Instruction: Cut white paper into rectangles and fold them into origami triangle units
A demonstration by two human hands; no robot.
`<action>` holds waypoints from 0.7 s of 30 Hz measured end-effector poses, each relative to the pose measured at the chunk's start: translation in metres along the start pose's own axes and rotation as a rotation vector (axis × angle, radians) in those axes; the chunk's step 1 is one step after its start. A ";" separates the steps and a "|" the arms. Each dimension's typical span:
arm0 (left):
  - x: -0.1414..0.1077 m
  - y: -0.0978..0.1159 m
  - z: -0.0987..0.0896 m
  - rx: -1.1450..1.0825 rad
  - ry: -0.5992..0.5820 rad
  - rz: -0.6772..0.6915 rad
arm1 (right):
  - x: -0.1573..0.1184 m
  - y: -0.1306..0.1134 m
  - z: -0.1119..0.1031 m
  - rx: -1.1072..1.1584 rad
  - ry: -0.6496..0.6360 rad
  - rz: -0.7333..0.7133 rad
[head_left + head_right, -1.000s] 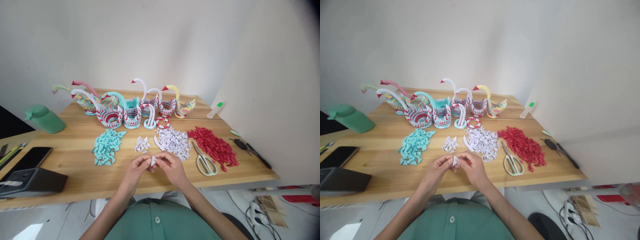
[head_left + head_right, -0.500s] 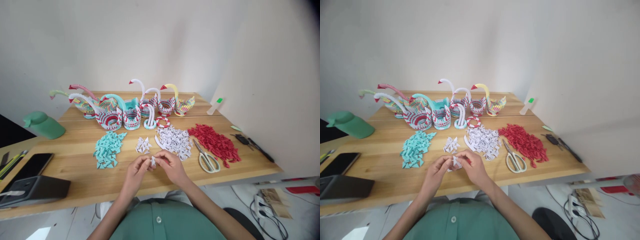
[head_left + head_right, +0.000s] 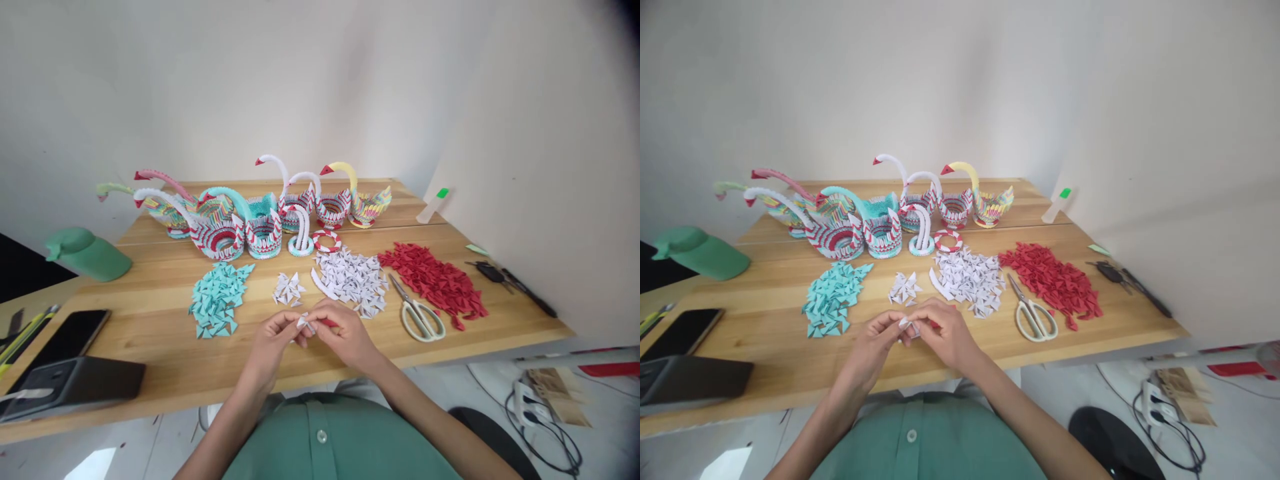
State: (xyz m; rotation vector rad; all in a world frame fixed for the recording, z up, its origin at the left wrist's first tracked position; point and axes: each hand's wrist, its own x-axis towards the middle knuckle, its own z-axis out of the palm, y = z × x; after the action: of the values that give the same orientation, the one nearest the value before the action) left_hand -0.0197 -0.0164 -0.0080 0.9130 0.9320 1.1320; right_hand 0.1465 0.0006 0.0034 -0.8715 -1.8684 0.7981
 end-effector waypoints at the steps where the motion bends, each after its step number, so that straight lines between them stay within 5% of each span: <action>1: -0.001 0.001 0.000 -0.056 -0.030 -0.025 | 0.000 0.000 0.000 -0.006 0.007 -0.014; 5: -0.003 0.001 -0.002 -0.104 -0.065 -0.042 | 0.000 0.000 0.000 -0.021 0.040 -0.027; 15: -0.014 0.002 0.002 0.635 0.116 0.321 | -0.004 -0.003 -0.014 0.045 -0.066 0.132; 21: -0.021 0.010 0.005 0.733 0.114 0.416 | -0.006 -0.004 -0.015 0.048 -0.076 0.088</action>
State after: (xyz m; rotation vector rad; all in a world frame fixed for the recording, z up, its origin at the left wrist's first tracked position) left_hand -0.0215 -0.0358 0.0057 1.7098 1.3251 1.2089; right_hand 0.1609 -0.0041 0.0098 -0.9097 -1.8799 0.9380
